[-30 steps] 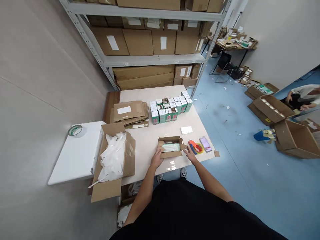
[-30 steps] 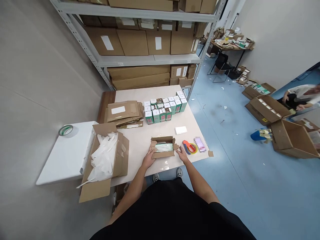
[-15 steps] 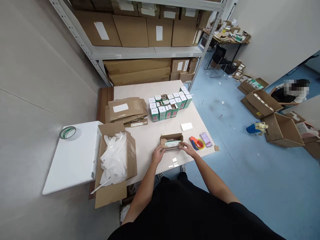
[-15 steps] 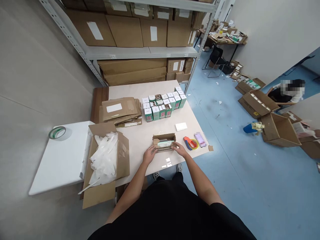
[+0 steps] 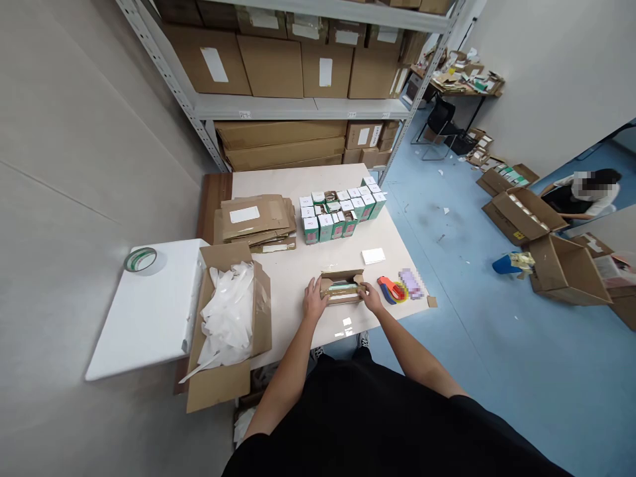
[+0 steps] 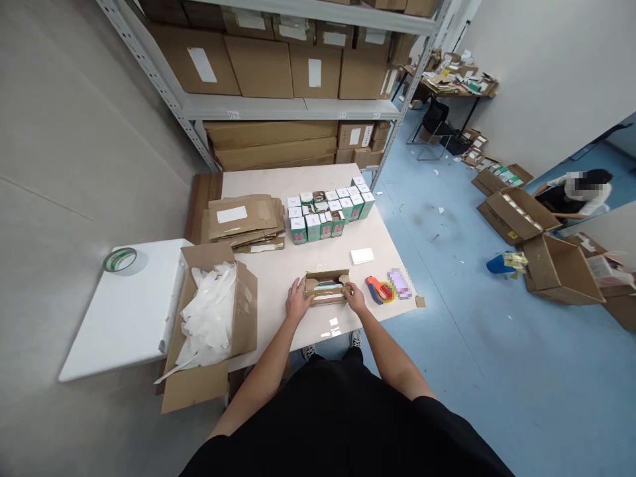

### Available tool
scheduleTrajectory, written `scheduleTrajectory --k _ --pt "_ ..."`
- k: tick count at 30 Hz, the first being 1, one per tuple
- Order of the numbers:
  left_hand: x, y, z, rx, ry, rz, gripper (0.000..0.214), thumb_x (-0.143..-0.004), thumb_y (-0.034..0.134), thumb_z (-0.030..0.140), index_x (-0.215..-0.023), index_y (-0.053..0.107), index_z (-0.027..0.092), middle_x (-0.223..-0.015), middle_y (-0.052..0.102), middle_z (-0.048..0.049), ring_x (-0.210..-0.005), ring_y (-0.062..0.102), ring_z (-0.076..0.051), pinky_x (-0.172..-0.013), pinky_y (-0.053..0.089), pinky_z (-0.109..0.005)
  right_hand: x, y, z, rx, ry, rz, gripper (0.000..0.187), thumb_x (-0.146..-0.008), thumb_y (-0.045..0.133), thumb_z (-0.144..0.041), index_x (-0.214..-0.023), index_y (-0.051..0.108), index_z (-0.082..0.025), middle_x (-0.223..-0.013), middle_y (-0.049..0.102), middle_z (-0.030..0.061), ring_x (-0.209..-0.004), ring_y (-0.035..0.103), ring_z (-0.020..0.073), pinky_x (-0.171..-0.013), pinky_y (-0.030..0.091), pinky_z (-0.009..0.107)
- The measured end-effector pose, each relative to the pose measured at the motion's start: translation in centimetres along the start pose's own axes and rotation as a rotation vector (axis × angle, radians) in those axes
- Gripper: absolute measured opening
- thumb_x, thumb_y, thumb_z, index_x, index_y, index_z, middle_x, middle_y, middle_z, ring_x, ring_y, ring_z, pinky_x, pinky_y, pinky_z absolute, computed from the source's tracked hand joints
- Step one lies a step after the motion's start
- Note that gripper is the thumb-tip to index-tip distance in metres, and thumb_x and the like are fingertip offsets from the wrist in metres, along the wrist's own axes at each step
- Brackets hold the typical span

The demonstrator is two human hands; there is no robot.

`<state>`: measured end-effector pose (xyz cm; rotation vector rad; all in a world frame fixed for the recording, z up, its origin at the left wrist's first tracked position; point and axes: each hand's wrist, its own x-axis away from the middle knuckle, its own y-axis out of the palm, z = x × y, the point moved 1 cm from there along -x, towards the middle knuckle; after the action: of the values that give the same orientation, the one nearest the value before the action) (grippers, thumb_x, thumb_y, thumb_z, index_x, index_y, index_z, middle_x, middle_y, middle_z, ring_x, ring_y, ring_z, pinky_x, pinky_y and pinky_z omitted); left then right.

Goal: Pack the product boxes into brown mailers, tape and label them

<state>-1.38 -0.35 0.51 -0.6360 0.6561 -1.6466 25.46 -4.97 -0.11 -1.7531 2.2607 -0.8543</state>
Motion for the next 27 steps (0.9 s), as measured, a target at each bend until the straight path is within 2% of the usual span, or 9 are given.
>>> scheduleTrajectory --k 2,3,6,10,12,15,17,22,27 --pt "-1.2 -0.3 0.7 -0.035 0.049 -0.021 0.087 -0.084 0.075 0.031 -0.161 0.035 0.028 -0.172 0.020 -0.0085 -0.151 0.030 -0.039 -0.119 0.038 -0.053 0.0 0.2 0.3 0.018 0.000 0.083 0.046 -0.084 0.058 -0.049 -0.114 0.072 -0.017 -0.103 0.074 0.0108 -0.098 0.070 0.0280 -0.089 0.057 0.043" --pt "-1.8 -0.4 1.0 -0.053 0.079 -0.052 0.090 -0.083 0.076 0.030 -0.162 0.034 0.029 -0.173 0.018 -0.0071 -0.154 0.024 -0.040 -0.120 0.035 -0.054 -0.1 0.3 0.4 0.043 -0.002 0.112 0.045 -0.084 0.058 -0.049 -0.111 0.073 -0.016 -0.100 0.073 0.0108 -0.094 0.069 0.0276 -0.088 0.057 0.043" --pt "-3.2 -0.4 1.7 -0.119 0.143 -0.146 0.093 -0.080 0.079 0.025 -0.161 0.034 0.031 -0.170 0.028 -0.0082 -0.157 0.015 -0.041 -0.121 0.032 -0.058 -0.1 0.3 0.8 0.127 0.010 0.125 0.039 -0.082 0.059 -0.045 -0.105 0.076 -0.018 -0.096 0.069 0.0087 -0.085 0.068 0.0243 -0.085 0.057 0.039" --pt "-3.3 -0.3 1.7 -0.114 0.136 -0.127 0.086 -0.082 0.077 0.026 -0.159 0.039 0.029 -0.160 0.042 -0.0126 -0.156 0.019 -0.040 -0.123 0.030 -0.056 -0.1 -0.2 1.2 0.122 0.035 0.091 0.036 -0.079 0.062 -0.037 -0.108 0.076 -0.021 -0.100 0.069 0.0068 -0.079 0.068 0.0206 -0.081 0.057 0.036" --pt "-2.8 -0.3 1.5 -0.107 0.125 -0.100 0.072 -0.084 0.075 0.026 -0.152 0.050 0.028 -0.158 0.043 -0.0128 -0.154 0.023 -0.040 -0.123 0.031 -0.056 0.0 -0.6 1.3 0.080 0.028 0.125 0.039 -0.078 0.063 -0.038 -0.111 0.075 -0.020 -0.108 0.069 0.0094 -0.084 0.069 0.0224 -0.081 0.058 0.037" --pt "-1.9 -0.1 1.1 -0.133 0.131 -0.103 0.039 -0.088 0.069 0.027 -0.127 0.070 0.026 -0.162 0.041 -0.0103 -0.152 0.027 -0.040 -0.121 0.034 -0.056 -0.1 -1.6 1.3 0.020 0.000 0.203 0.044 -0.079 0.062 -0.040 -0.116 0.071 -0.017 -0.117 0.069 0.0140 -0.093 0.069 0.0262 -0.085 0.058 0.041" --pt "-1.4 0.1 0.8 -0.133 0.138 -0.132 0.028 -0.092 0.063 0.028 -0.118 0.074 0.025 -0.162 0.042 -0.0077 -0.153 0.028 -0.038 -0.121 0.035 -0.055 -0.4 -2.4 1.1 -0.004 -0.022 0.217 0.045 -0.081 0.061 -0.041 -0.118 0.070 -0.017 -0.120 0.069 0.0149 -0.096 0.069 0.0271 -0.088 0.057 0.044" --pt "-1.2 0.7 0.3 -0.111 0.163 -0.219 0.037 -0.095 0.055 0.028 -0.131 0.068 0.025 -0.160 0.046 -0.0072 -0.154 0.032 -0.029 -0.127 0.027 -0.049 -1.7 -5.1 0.5 -0.027 -0.071 0.193 0.046 -0.086 0.059 -0.040 -0.126 0.067 -0.019 -0.128 0.068 0.0141 -0.109 0.067 0.0279 -0.092 0.057 0.045" --pt "-1.7 1.0 0.7 -0.250 0.112 -0.294 0.050 -0.089 0.069 0.042 -0.136 0.065 0.025 -0.166 0.036 -0.0085 -0.154 0.029 -0.037 -0.124 0.032 -0.051 -3.4 -9.1 1.8 0.077 -0.108 0.207 0.046 -0.089 0.058 -0.039 -0.132 0.066 -0.022 -0.141 0.063 0.0115 -0.133 0.056 0.0278 -0.110 0.047 0.046"
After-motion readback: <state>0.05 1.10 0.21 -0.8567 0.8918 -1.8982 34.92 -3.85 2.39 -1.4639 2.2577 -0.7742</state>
